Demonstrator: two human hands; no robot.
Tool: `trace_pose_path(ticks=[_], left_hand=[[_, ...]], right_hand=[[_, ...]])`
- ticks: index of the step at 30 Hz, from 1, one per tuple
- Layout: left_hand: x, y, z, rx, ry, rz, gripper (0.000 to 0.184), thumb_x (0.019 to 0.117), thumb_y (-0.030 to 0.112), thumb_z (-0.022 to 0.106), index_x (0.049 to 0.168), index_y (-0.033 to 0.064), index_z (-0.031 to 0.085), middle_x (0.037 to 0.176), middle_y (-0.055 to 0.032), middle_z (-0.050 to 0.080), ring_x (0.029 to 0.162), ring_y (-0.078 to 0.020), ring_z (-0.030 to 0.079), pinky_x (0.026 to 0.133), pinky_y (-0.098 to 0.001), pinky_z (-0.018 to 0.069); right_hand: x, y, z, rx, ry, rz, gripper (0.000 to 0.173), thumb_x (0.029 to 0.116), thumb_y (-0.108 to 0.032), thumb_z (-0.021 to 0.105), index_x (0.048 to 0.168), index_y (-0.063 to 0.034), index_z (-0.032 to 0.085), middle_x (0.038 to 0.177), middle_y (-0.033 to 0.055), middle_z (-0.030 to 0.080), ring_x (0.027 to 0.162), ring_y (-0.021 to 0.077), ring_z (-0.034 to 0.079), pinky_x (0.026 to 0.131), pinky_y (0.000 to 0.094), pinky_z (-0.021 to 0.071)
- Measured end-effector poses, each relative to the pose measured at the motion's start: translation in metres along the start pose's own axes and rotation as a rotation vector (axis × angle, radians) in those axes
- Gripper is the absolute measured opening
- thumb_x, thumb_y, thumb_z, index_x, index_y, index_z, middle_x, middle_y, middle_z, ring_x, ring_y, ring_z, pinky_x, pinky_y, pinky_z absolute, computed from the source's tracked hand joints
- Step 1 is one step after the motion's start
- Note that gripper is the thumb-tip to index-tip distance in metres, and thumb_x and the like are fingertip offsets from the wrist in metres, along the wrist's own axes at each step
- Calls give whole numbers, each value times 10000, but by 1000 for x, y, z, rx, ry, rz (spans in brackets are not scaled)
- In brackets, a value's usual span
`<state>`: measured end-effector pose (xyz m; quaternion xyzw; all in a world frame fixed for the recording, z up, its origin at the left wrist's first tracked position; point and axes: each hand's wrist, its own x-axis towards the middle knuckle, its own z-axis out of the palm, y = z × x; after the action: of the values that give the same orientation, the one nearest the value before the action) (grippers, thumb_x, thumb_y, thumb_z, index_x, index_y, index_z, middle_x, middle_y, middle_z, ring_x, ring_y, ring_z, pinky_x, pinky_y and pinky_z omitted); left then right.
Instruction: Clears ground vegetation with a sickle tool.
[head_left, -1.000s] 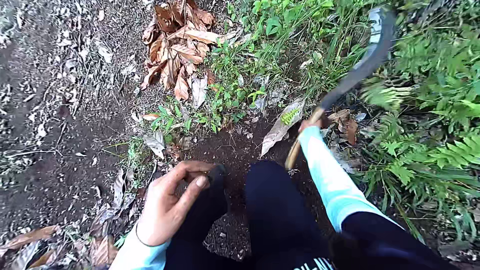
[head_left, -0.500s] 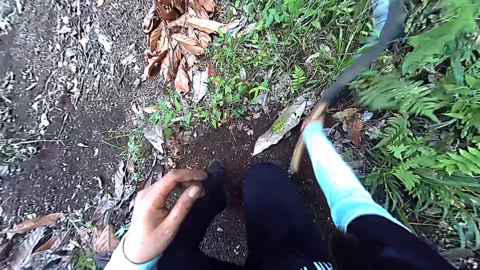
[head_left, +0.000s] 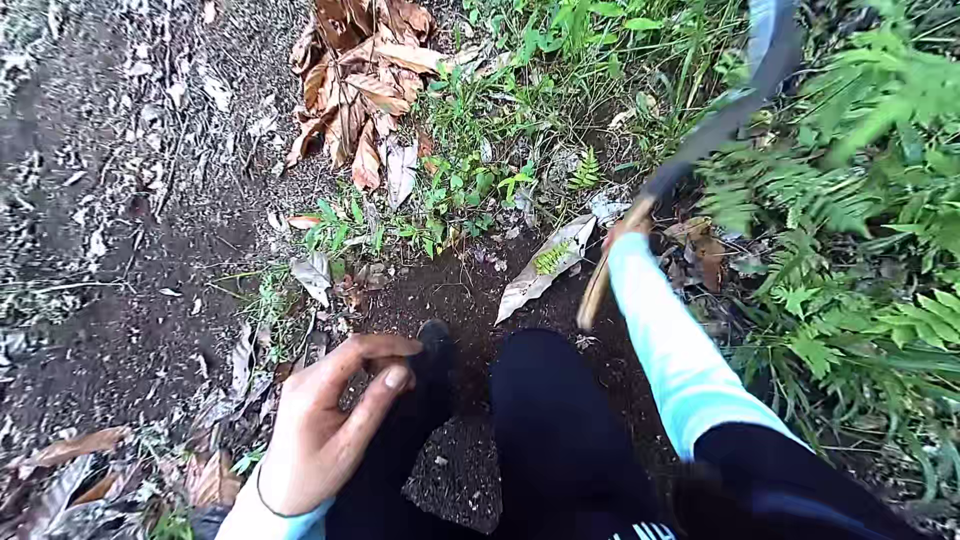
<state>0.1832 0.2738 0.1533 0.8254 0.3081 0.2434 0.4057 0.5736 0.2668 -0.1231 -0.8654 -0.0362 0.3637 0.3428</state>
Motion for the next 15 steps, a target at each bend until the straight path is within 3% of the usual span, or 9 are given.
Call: trace_pose_path(ticks=[1,3,4,6,9,12,14,15], left_hand=[[1,0,0,-4,10,10,256,1081,346,519,1174,170,681,940,89,713,822,19,666,758,-169,567],[3,-2,-3,-2,37,17,264,1083,351,512,1175,171,682,949,93,715,820,29,664,761,-162,564],[3,-3,-5,2,56,10,267,1083,355,511,1167,169,682,939,99,715,809,35,662,755,-158,564],[2,-4,-6,5,74,-4,264,1080,357,515,1161,171,684,922,107,713,795,37,662,748,-156,565],[-2,-1,-3,-16,51,-9,257,1079,361,518,1168,188,686,954,109,719,815,27,670,757,-160,568],[-4,3,0,-14,28,-3,256,1081,360,517,1173,187,683,951,101,712,823,22,668,757,-164,568],[-5,6,4,-11,22,-7,260,1082,358,515,1174,183,683,939,102,711,822,26,666,760,-161,566],[-4,7,5,-7,18,-2,257,1082,351,514,1173,178,682,934,101,709,822,27,664,762,-161,566]], right_hand=[[-13,47,11,-214,-97,-36,538,998,-62,614,1470,106,417,1329,326,588,1161,412,642,1017,539,525],[-46,159,12,-571,-354,-27,693,928,-104,716,1518,66,395,1413,343,546,1314,467,558,1119,598,441],[-61,198,1,-704,-459,4,753,925,-159,736,1552,30,364,1423,327,552,1328,462,555,1125,602,435],[-79,224,-23,-751,-501,54,744,937,-181,725,1562,-9,360,1403,304,585,1309,448,582,1110,603,444],[-68,166,-39,-412,-283,71,675,975,-116,656,1550,37,339,1316,338,606,1158,447,649,1009,583,512],[-28,71,-18,136,1,54,649,1021,-103,601,1562,26,265,1116,272,607,783,291,632,745,435,559],[-10,39,4,244,57,104,705,1013,-118,599,1597,-55,208,1129,209,587,758,251,621,704,397,565],[-12,49,16,156,27,104,713,1009,-107,605,1595,-31,204,1179,221,591,829,269,642,760,407,566]])
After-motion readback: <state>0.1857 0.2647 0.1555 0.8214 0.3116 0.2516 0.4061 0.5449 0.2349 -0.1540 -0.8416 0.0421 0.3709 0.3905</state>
